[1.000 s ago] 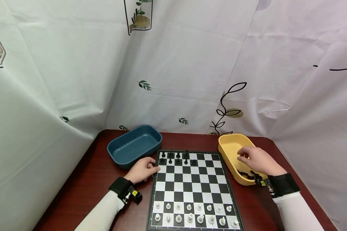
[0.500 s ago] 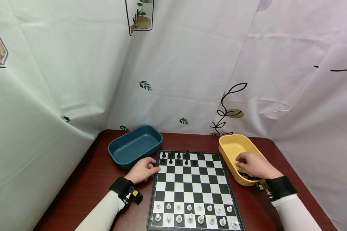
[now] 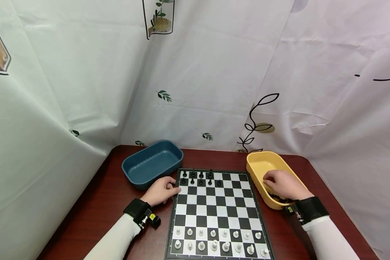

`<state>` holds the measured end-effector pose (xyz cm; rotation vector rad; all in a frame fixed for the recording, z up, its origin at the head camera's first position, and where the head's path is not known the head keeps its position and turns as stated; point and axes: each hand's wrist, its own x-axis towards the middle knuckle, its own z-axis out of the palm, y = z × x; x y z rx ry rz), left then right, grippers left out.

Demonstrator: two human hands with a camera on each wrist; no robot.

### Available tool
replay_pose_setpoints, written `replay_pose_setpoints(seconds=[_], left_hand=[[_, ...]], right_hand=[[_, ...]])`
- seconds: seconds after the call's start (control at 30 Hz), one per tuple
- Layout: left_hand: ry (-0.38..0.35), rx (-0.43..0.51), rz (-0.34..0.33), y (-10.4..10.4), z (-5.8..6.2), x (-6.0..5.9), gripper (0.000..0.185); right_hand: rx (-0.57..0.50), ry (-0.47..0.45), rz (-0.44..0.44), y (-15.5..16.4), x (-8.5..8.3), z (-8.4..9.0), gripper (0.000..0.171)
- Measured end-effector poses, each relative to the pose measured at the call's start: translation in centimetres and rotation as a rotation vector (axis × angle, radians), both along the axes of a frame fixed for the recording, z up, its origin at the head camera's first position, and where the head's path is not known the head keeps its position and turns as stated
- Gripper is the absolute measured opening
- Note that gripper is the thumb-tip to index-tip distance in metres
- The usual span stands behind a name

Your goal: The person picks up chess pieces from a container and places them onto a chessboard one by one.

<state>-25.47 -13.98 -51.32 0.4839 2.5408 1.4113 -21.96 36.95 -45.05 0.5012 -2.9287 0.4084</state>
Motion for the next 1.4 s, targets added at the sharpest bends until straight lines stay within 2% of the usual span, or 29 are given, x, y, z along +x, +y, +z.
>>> replay_pose_setpoints(seconds=[0.4, 0.73, 1.03, 1.4], left_hand=[[0.001, 0.007, 0.005, -0.1, -0.1, 0.1, 0.05], [0.006, 0.01, 0.007, 0.0, 0.0, -0.1, 0.048], [-0.009, 0.014, -0.003, 0.0, -0.2, -0.2, 0.049], [-0.015, 0.022, -0.012, -0.1, -0.1, -0.1, 0.05]], right_hand=[[0.034, 0.011, -0.026, -0.1, -0.4, 1.6, 0.004], [0.062, 0.001, -0.013, 0.3, -1.2, 3.8, 0.006], [0.103, -0.062, 0.024, 0.3, -1.8, 6.0, 0.007], [0.111, -0.133, 0.041, 0.4, -2.5, 7.4, 0.006]])
